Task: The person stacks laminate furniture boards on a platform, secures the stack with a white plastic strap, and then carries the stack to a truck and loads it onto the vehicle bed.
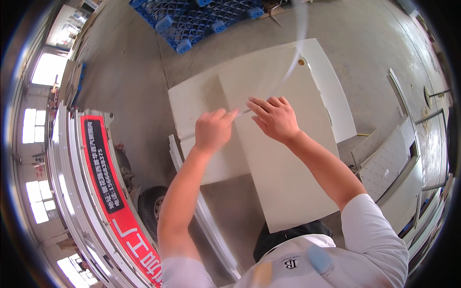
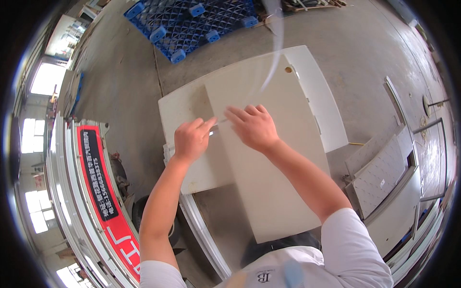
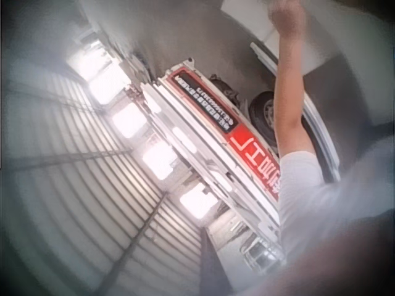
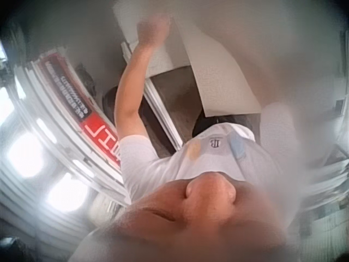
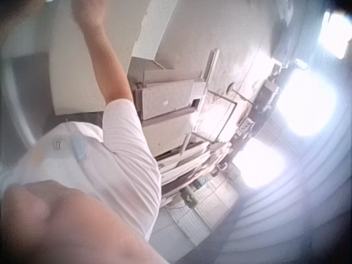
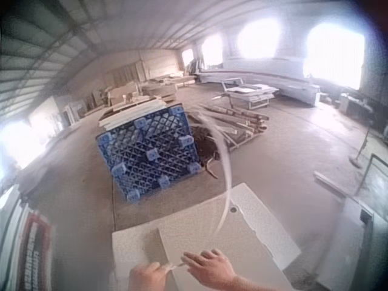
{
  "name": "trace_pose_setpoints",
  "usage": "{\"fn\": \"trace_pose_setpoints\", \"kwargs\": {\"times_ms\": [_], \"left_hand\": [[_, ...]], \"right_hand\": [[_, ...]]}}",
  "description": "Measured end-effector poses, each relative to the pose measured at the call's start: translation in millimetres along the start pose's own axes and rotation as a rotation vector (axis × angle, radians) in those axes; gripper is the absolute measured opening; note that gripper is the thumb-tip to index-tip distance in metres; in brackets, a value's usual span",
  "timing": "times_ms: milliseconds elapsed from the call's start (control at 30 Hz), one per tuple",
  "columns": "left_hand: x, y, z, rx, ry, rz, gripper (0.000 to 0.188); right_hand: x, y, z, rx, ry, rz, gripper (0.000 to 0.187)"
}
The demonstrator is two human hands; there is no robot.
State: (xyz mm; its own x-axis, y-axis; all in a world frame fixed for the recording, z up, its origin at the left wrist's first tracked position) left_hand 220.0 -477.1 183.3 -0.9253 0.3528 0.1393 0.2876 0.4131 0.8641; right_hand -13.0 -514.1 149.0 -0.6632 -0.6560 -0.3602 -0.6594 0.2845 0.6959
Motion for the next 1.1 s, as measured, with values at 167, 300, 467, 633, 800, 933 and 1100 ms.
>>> {"fn": "trace_pose_setpoints", "kwargs": {"times_ms": [167, 300, 467, 633, 800, 933, 1100], "left_hand": [[-11.9, 1.9, 4.4, 0.236, 0.416, 0.331, 0.028], [-53.0, 11.0, 19.7, 0.404, 0.739, 0.445, 0.029], [-49.7, 4.2, 16.5, 0.469, 0.916, 0.571, 0.028], [-28.3, -2.0, -1.1, 0.429, 0.89, 0.555, 0.027], [-24.8, -9.1, -2.6, 0.336, 0.814, 0.482, 0.027], [-18.4, -8.0, -1.1, 0.317, 0.778, 0.457, 0.027], [-9.3, -10.1, -3.8, 0.269, 0.747, 0.355, 0.027]], "right_hand": [[133.2, 10.5, 68.7, -0.221, -0.069, 0.382, 0.005], [242.7, 83.1, 132.0, -0.388, -0.216, 0.721, 0.011], [314.8, 118.1, 150.6, -0.168, -0.653, 0.63, 0.023], [328.7, 84.1, 110.5, 0.315, -1.207, -0.282, 0.023], [334.7, 30.5, 123.9, 0.183, -1.257, -0.234, 0.026], [306.0, 2.4, 119.4, 0.02, -1.118, 0.108, 0.027], [291.2, -15.5, 114.0, -0.084, -1.234, 0.058, 0.027]]}}
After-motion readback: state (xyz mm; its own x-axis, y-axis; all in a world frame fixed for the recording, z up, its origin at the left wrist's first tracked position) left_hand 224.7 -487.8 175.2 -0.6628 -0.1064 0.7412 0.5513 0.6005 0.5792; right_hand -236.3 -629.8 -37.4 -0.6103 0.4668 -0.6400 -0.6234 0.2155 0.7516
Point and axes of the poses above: each hand's wrist, its own z-axis away from the middle knuckle, its own y-axis out of the back of the hand, x = y × z, the point moved 1 cm from there along -z, towards the middle knuckle, and after that the axes turned 14 degrees about x, right-handed, at the moved point
